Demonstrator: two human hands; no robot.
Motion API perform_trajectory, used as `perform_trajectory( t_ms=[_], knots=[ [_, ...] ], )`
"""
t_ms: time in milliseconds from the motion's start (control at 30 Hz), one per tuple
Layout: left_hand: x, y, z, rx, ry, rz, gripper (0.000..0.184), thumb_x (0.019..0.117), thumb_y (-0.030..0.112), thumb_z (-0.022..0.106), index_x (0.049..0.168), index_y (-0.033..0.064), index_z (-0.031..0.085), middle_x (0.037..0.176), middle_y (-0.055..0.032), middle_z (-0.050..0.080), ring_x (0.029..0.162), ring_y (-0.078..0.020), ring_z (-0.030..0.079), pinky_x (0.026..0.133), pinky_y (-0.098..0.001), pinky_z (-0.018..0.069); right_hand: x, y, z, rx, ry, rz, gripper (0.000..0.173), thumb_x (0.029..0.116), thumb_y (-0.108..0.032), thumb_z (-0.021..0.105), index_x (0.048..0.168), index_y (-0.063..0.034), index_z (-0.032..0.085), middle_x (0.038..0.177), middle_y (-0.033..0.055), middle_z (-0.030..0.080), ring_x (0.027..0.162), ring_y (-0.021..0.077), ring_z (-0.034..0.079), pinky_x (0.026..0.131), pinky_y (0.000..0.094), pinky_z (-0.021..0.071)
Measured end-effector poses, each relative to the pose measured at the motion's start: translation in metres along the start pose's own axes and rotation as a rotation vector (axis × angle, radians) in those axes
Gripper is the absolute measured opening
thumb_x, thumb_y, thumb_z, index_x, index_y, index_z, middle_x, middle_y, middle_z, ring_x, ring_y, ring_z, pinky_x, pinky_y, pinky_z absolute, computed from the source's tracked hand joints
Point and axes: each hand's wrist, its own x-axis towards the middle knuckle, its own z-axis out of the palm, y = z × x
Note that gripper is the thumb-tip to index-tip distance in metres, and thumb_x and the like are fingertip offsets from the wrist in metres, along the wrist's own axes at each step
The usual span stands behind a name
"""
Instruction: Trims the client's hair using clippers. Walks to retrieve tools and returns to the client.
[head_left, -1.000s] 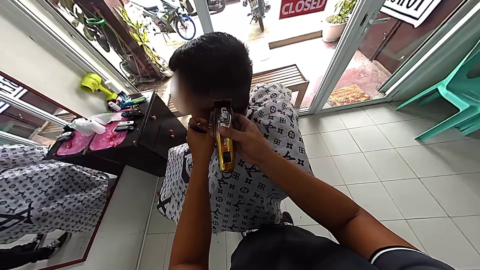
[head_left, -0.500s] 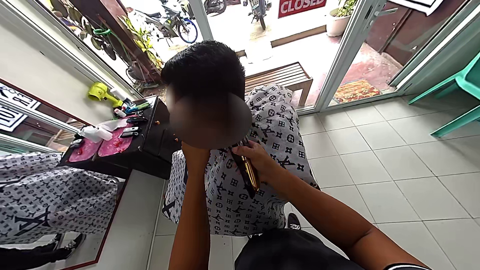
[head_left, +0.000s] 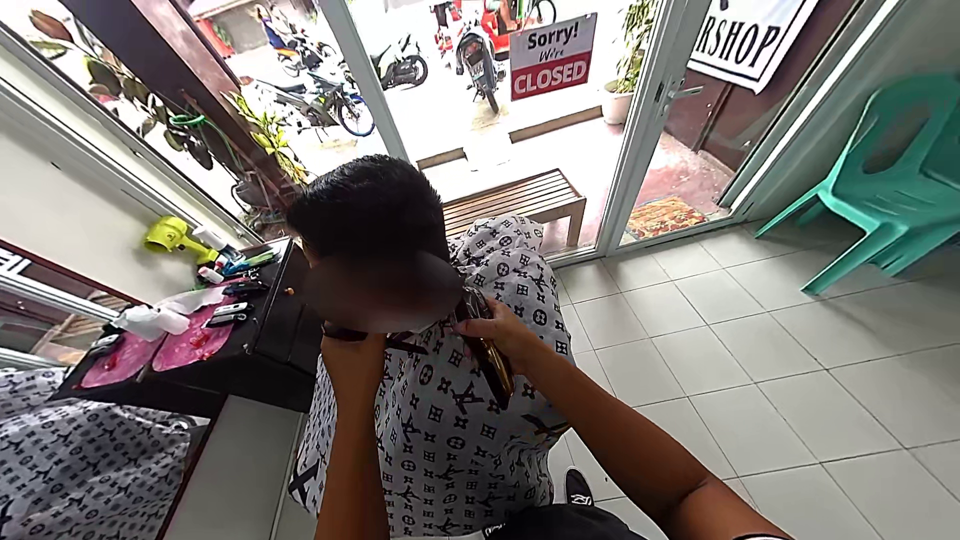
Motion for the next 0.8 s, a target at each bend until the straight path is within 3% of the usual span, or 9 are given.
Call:
perform_trajectory(
  t_ms=[100,200,267,367,467,567,633,700,800],
  knots=[
    [-0.001,0.035,-0.004,-0.318,0.011,-0.01,0.016,0.095,0.01,0.066,0.097,0.0152,0.052,0.066,0.0111,0.055,0.057,0.0004,0.055,0.055,-0.017,0.049,-0.004,-0.004,-0.007,-0.004,0.045,-0.021,0.043,0.0881,-0.012,0.07,0.124,-0.0026,0.048,0.077,0.0081,0.065,0.057,0.0162,0.066,0.052,0.0298,0.0596],
    [0.008,0.059,-0.013,-0.622,-0.071,-0.114,0.014,0.1092,0.018,0.042,0.104,0.0189,0.056,0.088,0.006,0.069,0.074,-0.0051,0.068,0.069,-0.0219,0.0592,-0.01,-0.006,-0.011,0.09,0.105,0.004,0.036,0.0996,-0.013,0.06,0.132,-0.0036,0.046,0.087,0.0105,0.066,0.068,0.0188,0.069,0.062,0.0332,0.0618],
    [0.012,0.062,-0.016,-0.45,-0.105,-0.076,0.009,0.1102,0.021,0.046,0.112,0.0154,0.054,0.1,0.0037,0.072,0.082,-0.0074,0.072,0.074,-0.0241,0.0618,-0.015,-0.006,-0.015,0.174,0.087,0.028,0.032,0.105,-0.018,0.049,0.134,-0.007,0.042,0.092,0.0114,0.066,0.077,0.022,0.071,0.068,0.0374,0.0631],
    [0.015,0.053,-0.021,-0.241,-0.18,0.033,0.008,0.1058,0.021,0.056,0.111,0.014,0.057,0.096,0.0044,0.074,0.08,-0.0074,0.073,0.072,-0.0247,0.0625,-0.02,-0.004,-0.021,-0.068,0.046,-0.087,0.053,0.0968,-0.017,0.065,0.141,-0.0048,0.04,0.1,0.0128,0.068,0.08,0.0215,0.072,0.068,0.0367,0.0638],
    [0.024,0.059,-0.032,-0.09,-0.232,0.152,0.019,0.101,0.023,0.06,0.117,0.0157,0.054,0.081,0.0122,0.061,0.069,0.0016,0.061,0.065,-0.0175,0.0543,-0.023,-0.006,-0.025,-0.73,0.056,-0.259,0.081,0.0841,-0.036,0.083,0.149,-0.0063,0.045,0.12,0.0123,0.068,0.102,0.0146,0.067,0.092,0.0346,0.0562],
    [0.04,0.093,-0.043,0.172,-0.264,0.254,0.043,0.0958,0.039,0.068,0.131,0.0178,0.054,0.067,0.0137,0.055,0.052,0.0057,0.051,0.051,-0.0139,0.0462,-0.022,-0.012,-0.018,-0.767,0.009,-0.21,0.079,0.0853,-0.035,0.083,0.149,-0.0056,0.046,0.122,0.0133,0.066,0.104,0.014,0.067,0.094,0.0332,0.0552],
    [0.056,0.124,-0.046,0.443,-0.31,0.27,0.063,0.0913,0.049,0.07,0.144,0.0198,0.051,0.07,0.006,0.057,0.055,-0.0049,0.05,0.054,-0.0294,0.0456,-0.016,-0.012,-0.013,-0.585,-0.001,-0.146,0.074,0.0881,-0.027,0.081,0.147,-0.0036,0.044,0.117,0.0137,0.067,0.096,0.0154,0.069,0.086,0.0329,0.0587],
    [0.075,0.144,-0.045,0.665,-0.397,0.255,0.075,0.0901,0.051,0.073,0.152,0.0183,0.046,0.078,-0.0114,0.062,0.066,-0.0291,0.056,0.064,-0.0571,0.0455,-0.012,-0.01,-0.007,-0.417,-0.004,-0.092,0.065,0.093,-0.02,0.075,0.147,-0.0043,0.043,0.118,0.0157,0.066,0.093,0.0201,0.07,0.082,0.037,0.0608],
    [0.093,0.156,-0.042,0.876,-0.48,0.234,0.075,0.0901,0.051,0.074,0.151,0.0147,0.049,0.09,-0.024,0.067,0.084,-0.0466,0.063,0.077,-0.072,0.0441,-0.003,-0.002,-0.004,-0.267,-0.042,-0.087,0.059,0.0951,-0.016,0.069,0.147,-0.0082,0.043,0.118,0.0156,0.065,0.091,0.0247,0.07,0.077,0.0417,0.0616]
  ],
)
